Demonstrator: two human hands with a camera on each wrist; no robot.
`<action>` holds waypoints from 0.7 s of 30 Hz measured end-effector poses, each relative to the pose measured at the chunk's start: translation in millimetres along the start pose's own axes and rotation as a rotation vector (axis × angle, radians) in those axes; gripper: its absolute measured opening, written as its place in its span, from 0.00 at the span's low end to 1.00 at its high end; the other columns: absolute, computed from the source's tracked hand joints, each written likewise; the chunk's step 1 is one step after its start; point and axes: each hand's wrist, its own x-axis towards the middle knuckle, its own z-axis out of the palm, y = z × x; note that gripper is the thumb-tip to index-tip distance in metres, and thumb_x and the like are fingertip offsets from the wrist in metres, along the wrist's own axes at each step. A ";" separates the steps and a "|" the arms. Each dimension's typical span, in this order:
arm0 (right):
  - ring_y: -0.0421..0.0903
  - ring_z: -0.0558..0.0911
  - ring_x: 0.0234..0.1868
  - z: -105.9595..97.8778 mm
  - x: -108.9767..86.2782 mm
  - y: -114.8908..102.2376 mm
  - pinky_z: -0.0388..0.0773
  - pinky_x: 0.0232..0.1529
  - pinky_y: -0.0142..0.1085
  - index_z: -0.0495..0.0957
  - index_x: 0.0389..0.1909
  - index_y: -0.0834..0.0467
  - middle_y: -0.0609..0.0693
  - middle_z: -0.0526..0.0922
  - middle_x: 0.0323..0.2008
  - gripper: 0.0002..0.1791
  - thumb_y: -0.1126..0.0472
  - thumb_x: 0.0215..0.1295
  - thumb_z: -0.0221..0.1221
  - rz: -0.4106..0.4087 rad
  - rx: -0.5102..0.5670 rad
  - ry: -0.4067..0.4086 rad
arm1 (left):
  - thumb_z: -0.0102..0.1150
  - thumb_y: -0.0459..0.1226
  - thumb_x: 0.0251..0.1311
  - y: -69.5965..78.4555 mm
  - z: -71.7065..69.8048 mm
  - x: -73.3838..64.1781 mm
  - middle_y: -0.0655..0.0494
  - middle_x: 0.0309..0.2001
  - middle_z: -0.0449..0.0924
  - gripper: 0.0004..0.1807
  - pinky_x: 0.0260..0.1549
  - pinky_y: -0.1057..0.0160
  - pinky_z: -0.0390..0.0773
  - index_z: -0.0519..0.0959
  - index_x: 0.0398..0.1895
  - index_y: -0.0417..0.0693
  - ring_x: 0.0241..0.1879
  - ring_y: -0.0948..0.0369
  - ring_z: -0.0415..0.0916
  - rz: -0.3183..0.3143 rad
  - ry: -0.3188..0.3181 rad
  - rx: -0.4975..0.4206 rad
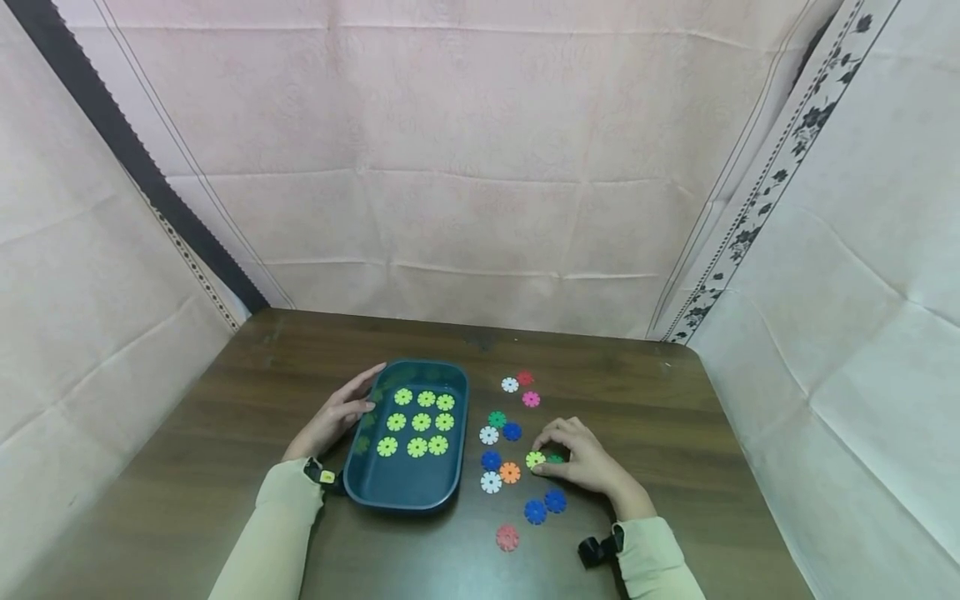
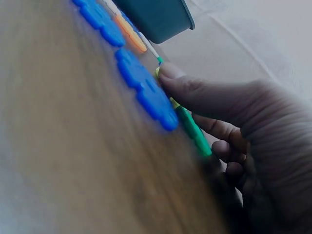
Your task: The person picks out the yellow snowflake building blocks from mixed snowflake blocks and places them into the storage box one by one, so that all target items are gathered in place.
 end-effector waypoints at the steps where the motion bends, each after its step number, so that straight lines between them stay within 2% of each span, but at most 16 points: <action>1: 0.41 0.70 0.47 0.2 -0.1 0.2 0.69 0.46 0.41 0.82 0.43 0.43 0.39 0.80 0.46 0.14 0.50 0.58 0.73 0.005 0.003 0.004 | 0.51 0.33 0.72 0.1 0.1 0.0 0.49 0.74 0.60 0.34 0.66 0.37 0.60 0.60 0.78 0.67 0.71 0.44 0.60 -0.002 0.001 0.000; 9: 0.44 0.72 0.40 1.8 -1.6 1.7 0.72 0.38 0.37 0.79 0.47 0.47 0.45 0.77 0.39 0.11 0.57 0.65 0.68 0.128 0.082 0.093 | 0.51 0.33 0.72 1.5 1.5 -1.1 0.50 0.74 0.60 0.34 0.65 0.37 0.62 0.60 0.77 0.69 0.69 0.44 0.62 -0.002 0.007 0.016; 14: 0.45 0.75 0.40 2.2 -1.2 2.7 0.73 0.38 0.38 0.80 0.46 0.48 0.43 0.78 0.38 0.10 0.58 0.66 0.67 0.131 0.081 0.129 | 0.51 0.33 0.72 0.3 0.7 -1.0 0.50 0.74 0.60 0.34 0.66 0.37 0.61 0.60 0.77 0.69 0.70 0.44 0.62 -0.002 0.006 0.013; 21: 0.41 0.76 0.40 2.2 -1.7 3.1 0.75 0.39 0.37 0.81 0.46 0.46 0.40 0.79 0.38 0.08 0.57 0.67 0.66 0.148 0.084 0.136 | 0.52 0.35 0.71 -1.4 -0.7 0.0 0.51 0.74 0.60 0.34 0.67 0.37 0.59 0.60 0.77 0.69 0.70 0.44 0.61 -0.004 0.002 0.010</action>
